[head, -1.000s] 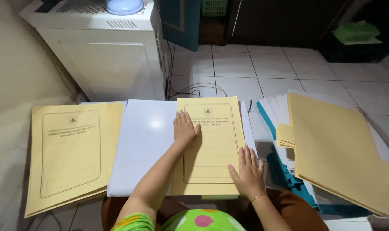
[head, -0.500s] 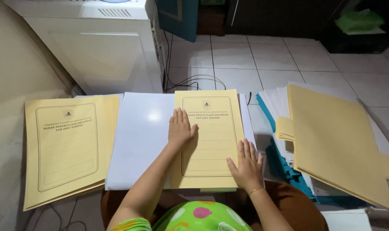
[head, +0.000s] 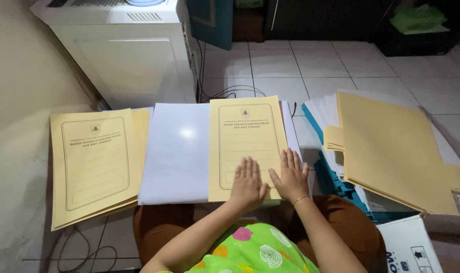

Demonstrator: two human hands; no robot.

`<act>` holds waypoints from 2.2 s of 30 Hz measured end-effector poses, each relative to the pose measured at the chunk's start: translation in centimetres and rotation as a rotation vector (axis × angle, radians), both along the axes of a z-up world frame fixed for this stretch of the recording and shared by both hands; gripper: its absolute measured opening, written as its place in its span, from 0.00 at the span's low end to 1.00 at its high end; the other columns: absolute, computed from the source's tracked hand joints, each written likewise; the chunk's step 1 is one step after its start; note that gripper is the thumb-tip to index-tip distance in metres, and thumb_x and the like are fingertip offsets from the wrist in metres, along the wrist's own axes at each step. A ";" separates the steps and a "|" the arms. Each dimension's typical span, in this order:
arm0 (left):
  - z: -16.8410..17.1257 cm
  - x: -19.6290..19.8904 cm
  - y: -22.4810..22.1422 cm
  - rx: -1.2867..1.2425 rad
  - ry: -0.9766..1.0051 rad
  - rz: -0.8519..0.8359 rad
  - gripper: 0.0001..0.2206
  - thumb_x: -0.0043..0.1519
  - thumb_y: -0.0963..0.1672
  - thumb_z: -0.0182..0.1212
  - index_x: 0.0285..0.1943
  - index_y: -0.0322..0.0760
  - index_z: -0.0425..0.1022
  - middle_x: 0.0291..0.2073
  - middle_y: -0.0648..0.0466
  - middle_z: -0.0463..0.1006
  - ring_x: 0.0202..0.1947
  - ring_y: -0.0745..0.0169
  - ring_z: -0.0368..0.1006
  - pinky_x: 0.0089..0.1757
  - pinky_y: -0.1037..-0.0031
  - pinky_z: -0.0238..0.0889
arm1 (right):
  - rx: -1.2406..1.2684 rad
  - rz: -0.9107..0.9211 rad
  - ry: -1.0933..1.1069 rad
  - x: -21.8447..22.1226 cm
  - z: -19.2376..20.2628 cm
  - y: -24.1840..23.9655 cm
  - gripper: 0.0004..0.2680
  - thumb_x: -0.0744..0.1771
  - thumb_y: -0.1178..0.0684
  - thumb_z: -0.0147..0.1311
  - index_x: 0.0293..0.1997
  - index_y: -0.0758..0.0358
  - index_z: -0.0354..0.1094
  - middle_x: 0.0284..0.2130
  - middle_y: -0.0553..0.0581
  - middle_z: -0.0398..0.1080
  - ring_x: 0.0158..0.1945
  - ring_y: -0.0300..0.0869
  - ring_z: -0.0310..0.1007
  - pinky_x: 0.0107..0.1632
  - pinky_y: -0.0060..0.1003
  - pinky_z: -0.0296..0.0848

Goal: Folding manila folders and organizing them into stacks.

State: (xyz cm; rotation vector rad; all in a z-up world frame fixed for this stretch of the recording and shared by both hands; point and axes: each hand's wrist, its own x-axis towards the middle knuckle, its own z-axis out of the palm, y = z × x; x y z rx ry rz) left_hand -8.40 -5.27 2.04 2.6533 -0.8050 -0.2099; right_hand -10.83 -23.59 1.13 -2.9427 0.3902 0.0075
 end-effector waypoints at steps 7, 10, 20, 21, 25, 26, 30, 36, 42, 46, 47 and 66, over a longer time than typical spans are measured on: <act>0.7 0.7 1.3 0.086 0.004 -0.105 0.37 0.67 0.56 0.33 0.79 0.28 0.41 0.78 0.37 0.40 0.79 0.41 0.29 0.69 0.54 0.27 | 0.021 0.022 0.014 -0.1 -0.1 -0.3 0.31 0.69 0.28 0.29 0.78 0.57 0.38 0.77 0.59 0.38 0.80 0.50 0.34 0.72 0.64 0.38; -0.7 3.1 4.9 0.077 0.020 0.075 0.38 0.66 0.57 0.32 0.79 0.28 0.41 0.78 0.36 0.38 0.78 0.40 0.28 0.69 0.53 0.27 | -0.005 0.016 -0.009 0.0 -0.4 -0.2 0.31 0.69 0.28 0.29 0.78 0.57 0.39 0.77 0.59 0.39 0.80 0.50 0.33 0.72 0.67 0.34; -2.3 4.4 6.5 0.053 -0.035 0.197 0.37 0.66 0.55 0.35 0.79 0.26 0.43 0.77 0.33 0.40 0.78 0.37 0.30 0.68 0.53 0.28 | -0.162 -0.023 0.098 1.3 0.5 6.4 0.27 0.70 0.36 0.26 0.77 0.60 0.43 0.77 0.61 0.40 0.80 0.51 0.30 0.71 0.71 0.27; -2.3 4.2 6.2 0.054 -0.031 0.193 0.37 0.66 0.55 0.35 0.79 0.26 0.43 0.77 0.33 0.40 0.78 0.37 0.30 0.68 0.53 0.28 | -0.161 -0.026 0.103 1.0 2.0 8.1 0.27 0.70 0.36 0.26 0.77 0.60 0.43 0.77 0.61 0.40 0.80 0.51 0.30 0.71 0.71 0.27; -0.8 3.5 6.5 0.088 -0.022 0.150 0.33 0.67 0.52 0.35 0.80 0.31 0.44 0.78 0.38 0.42 0.78 0.36 0.30 0.69 0.52 0.27 | 0.041 0.332 0.140 1.2 3.5 10.3 0.24 0.71 0.40 0.25 0.79 0.49 0.38 0.78 0.54 0.36 0.80 0.47 0.31 0.73 0.63 0.34; -0.1 3.3 7.1 0.074 -0.022 0.123 0.32 0.68 0.52 0.35 0.80 0.33 0.45 0.78 0.41 0.43 0.78 0.38 0.32 0.69 0.53 0.28 | 0.044 0.394 0.123 1.6 2.6 9.9 0.24 0.70 0.38 0.26 0.79 0.47 0.38 0.77 0.52 0.39 0.80 0.45 0.33 0.73 0.61 0.35; -1.1 4.1 7.8 0.030 0.008 0.215 0.34 0.67 0.54 0.35 0.80 0.32 0.43 0.79 0.39 0.40 0.78 0.39 0.29 0.69 0.52 0.25 | 0.032 0.157 0.179 -0.3 3.8 5.5 0.26 0.70 0.31 0.23 0.78 0.45 0.38 0.77 0.48 0.39 0.79 0.43 0.32 0.74 0.62 0.35; 0.9 2.3 4.3 0.057 0.024 0.225 0.35 0.66 0.53 0.35 0.79 0.26 0.42 0.78 0.34 0.37 0.78 0.36 0.24 0.68 0.52 0.21 | -0.146 -0.117 0.048 0.2 0.8 2.8 0.25 0.71 0.37 0.25 0.78 0.55 0.43 0.77 0.58 0.41 0.80 0.52 0.32 0.72 0.68 0.32; 1.8 1.7 4.4 0.085 0.085 -0.035 0.32 0.67 0.51 0.34 0.80 0.34 0.43 0.79 0.43 0.40 0.79 0.43 0.29 0.69 0.55 0.26 | 0.007 0.077 0.155 0.3 3.0 6.4 0.23 0.71 0.38 0.26 0.78 0.46 0.40 0.77 0.47 0.38 0.79 0.48 0.32 0.72 0.69 0.32; 0.1 3.5 7.0 0.073 0.089 0.234 0.33 0.66 0.51 0.33 0.80 0.30 0.41 0.79 0.38 0.37 0.78 0.40 0.26 0.69 0.54 0.22 | -0.071 -0.084 0.091 0.3 0.9 3.3 0.24 0.71 0.35 0.25 0.78 0.50 0.41 0.77 0.52 0.41 0.79 0.49 0.34 0.72 0.68 0.34; -0.4 3.5 7.3 0.069 0.063 0.283 0.34 0.66 0.51 0.35 0.79 0.28 0.41 0.78 0.36 0.38 0.78 0.38 0.26 0.69 0.54 0.22 | -0.123 -0.137 0.070 0.3 0.3 2.9 0.25 0.71 0.36 0.25 0.78 0.53 0.41 0.77 0.55 0.41 0.80 0.49 0.34 0.72 0.68 0.34; 0.5 1.6 2.4 0.041 0.142 -0.007 0.31 0.67 0.49 0.29 0.81 0.34 0.39 0.80 0.43 0.35 0.79 0.43 0.24 0.69 0.54 0.18 | 0.029 0.081 0.100 0.1 1.1 7.0 0.22 0.72 0.41 0.26 0.79 0.47 0.39 0.77 0.50 0.40 0.79 0.48 0.35 0.73 0.64 0.36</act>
